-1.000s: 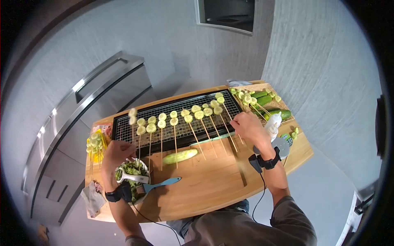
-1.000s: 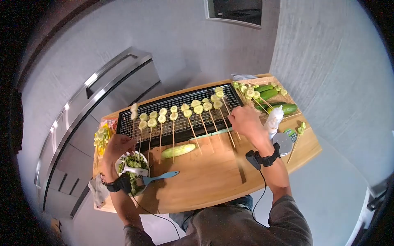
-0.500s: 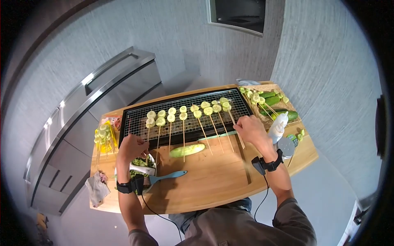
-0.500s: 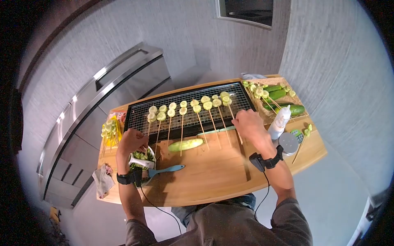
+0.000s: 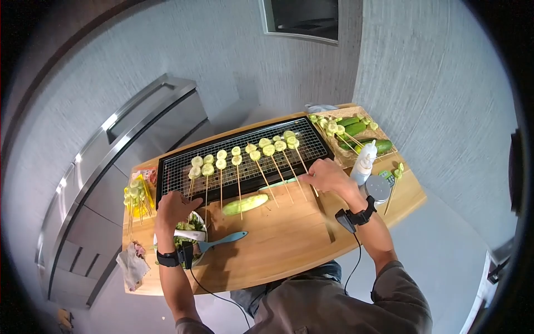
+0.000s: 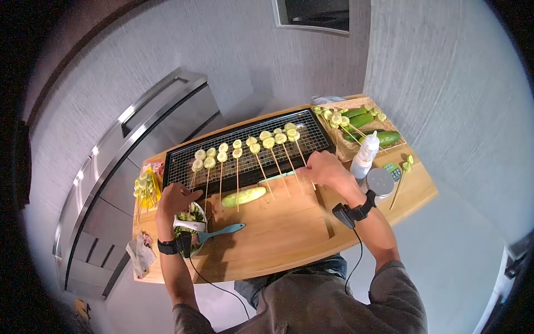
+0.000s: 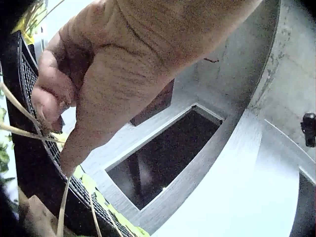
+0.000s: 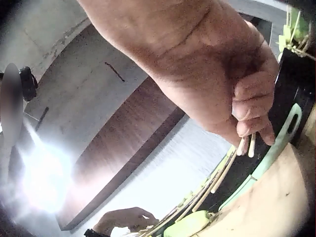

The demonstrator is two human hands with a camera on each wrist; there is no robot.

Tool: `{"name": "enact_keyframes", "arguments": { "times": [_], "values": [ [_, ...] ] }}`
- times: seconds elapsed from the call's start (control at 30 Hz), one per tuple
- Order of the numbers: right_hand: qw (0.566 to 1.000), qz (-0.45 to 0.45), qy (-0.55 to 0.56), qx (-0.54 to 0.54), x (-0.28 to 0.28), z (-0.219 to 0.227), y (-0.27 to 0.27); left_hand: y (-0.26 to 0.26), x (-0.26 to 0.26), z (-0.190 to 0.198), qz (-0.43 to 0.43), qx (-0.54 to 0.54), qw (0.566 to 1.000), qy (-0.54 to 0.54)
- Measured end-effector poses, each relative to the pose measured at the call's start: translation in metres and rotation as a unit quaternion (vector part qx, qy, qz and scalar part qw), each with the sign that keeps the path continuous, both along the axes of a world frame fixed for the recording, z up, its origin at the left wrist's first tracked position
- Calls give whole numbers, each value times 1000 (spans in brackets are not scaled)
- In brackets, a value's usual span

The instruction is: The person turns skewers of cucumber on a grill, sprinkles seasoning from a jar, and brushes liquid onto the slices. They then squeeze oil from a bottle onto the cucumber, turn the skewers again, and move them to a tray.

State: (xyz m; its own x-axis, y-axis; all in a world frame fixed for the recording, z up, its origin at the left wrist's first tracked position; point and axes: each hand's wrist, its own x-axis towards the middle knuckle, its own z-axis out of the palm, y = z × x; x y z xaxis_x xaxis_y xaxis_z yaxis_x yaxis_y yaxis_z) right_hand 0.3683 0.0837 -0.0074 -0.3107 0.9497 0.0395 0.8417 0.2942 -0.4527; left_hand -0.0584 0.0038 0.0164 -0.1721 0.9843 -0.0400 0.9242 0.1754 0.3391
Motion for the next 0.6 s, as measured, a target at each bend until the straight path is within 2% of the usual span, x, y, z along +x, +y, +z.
{"name": "enact_keyframes", "arguments": {
  "times": [0.07, 0.13, 0.17, 0.23, 0.4, 0.47, 0.6],
  "values": [
    [1000, 5, 13, -15, -3, 4, -1, 0, -3, -9, -7, 17, 1000, 2],
    [997, -14, 4, -71, -5, 11, -4, -2, -4, -14, 23, 85, 996, 11],
    [997, -10, 5, -70, -4, 9, -2, -1, -6, -13, 27, 86, 996, 12],
    [999, -17, 11, -36, -2, -1, 1, 3, -8, -9, 0, 10, 1000, -17],
    [999, -22, 27, -21, 0, -6, 4, 12, -20, -20, -21, 9, 999, -29],
    [999, -16, 32, -7, 2, -5, 2, 19, -25, -21, -45, -50, 991, -120],
    [995, 11, 39, 88, 8, 3, -4, 17, -22, -9, -40, 2, 989, -143]
  ]
}}
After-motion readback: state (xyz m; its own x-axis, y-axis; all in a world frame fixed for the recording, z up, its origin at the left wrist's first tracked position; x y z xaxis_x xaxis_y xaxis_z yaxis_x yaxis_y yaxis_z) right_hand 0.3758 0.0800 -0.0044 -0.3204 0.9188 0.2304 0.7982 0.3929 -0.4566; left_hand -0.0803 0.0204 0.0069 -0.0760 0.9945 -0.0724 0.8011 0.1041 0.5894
